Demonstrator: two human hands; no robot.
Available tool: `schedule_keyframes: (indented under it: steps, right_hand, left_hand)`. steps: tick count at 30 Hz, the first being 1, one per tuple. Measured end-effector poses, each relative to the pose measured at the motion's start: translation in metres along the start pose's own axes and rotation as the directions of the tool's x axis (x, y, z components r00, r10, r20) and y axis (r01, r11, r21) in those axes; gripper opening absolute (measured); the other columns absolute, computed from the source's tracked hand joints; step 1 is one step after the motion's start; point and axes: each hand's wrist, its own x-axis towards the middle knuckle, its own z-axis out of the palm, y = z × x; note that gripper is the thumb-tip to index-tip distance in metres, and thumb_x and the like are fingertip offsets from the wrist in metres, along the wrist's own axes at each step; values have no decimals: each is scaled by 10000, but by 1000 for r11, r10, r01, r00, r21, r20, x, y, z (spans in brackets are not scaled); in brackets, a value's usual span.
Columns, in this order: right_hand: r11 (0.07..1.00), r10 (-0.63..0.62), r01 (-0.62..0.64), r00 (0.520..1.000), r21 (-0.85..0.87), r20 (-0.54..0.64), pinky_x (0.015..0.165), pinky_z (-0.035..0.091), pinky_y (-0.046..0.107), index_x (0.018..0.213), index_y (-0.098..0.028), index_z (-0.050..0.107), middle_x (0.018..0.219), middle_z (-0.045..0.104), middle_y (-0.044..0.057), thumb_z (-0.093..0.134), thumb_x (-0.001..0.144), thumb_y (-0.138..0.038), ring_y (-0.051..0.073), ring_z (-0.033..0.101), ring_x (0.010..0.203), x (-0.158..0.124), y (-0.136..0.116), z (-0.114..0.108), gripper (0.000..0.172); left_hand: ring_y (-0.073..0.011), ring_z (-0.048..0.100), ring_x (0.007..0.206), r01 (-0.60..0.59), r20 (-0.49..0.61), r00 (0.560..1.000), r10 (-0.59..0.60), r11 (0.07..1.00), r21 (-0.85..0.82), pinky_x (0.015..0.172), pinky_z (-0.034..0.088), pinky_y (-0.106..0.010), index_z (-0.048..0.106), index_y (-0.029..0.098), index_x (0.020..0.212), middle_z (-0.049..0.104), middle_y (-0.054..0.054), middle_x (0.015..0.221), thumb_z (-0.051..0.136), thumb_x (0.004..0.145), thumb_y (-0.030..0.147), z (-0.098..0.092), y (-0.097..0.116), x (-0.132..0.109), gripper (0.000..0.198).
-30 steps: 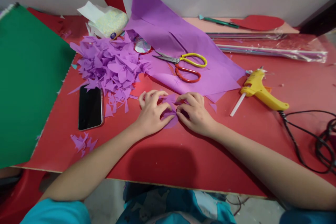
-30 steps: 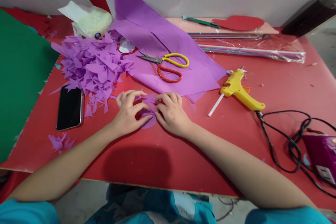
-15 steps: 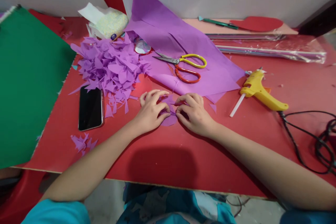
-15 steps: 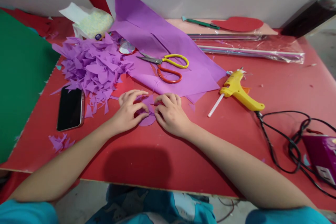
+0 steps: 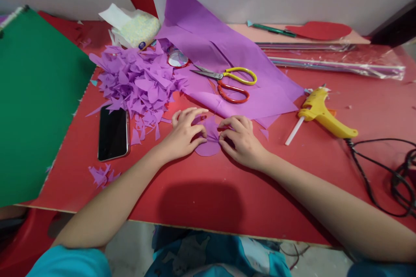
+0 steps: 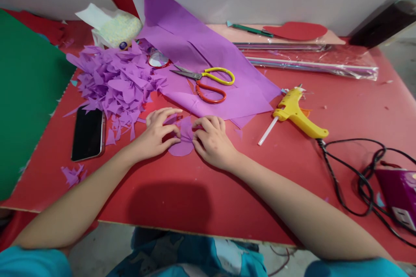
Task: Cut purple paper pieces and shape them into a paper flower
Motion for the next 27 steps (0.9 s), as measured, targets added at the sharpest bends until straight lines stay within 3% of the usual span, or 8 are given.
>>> schedule_keyframes:
  steps: [7,11,14,19,27]
  right_hand:
    - [1000,-9,9,1000,-2,6,828,331,439,734,-174,599,1013,585,94,498,837,-168,258,434,988,0,0,-1,144]
    - [1000,-21,21,1000,-17,8,827,332,435,746,-172,601,1014,592,95,488,853,-178,256,433,987,0,0,0,155]
    - [998,-51,51,999,-29,5,836,327,432,762,-170,601,1021,598,93,482,864,-186,249,433,987,1,0,0,157]
    - [991,-120,121,992,-48,36,846,321,429,784,-178,605,1030,603,87,473,875,-204,244,429,995,1,0,1,162]
    - [993,-115,116,993,-21,41,855,331,433,768,-181,606,1042,600,91,483,862,-196,248,440,1008,1,-2,0,156]
  left_hand:
    - [-289,345,1236,35,-14,999,-34,998,53,1018,210,-563,626,185,715,442,-76,1338,602,789,282,-7,-11,1,125]
    - [-286,367,1213,39,-115,993,-32,997,63,1018,229,-532,628,188,684,496,-76,1276,632,752,311,-8,-8,0,140]
    - [-278,366,1211,-4,-171,985,12,999,46,1013,246,-508,664,214,775,513,-70,1258,623,753,317,-3,3,-2,113]
    - [-277,353,1227,-51,-142,988,52,999,14,1016,227,-513,691,257,875,502,-56,1283,601,776,319,10,16,-5,147]
    - [-273,375,1206,0,-125,992,-6,999,-51,1006,245,-494,699,250,757,545,-31,1236,609,770,280,14,18,-4,96]
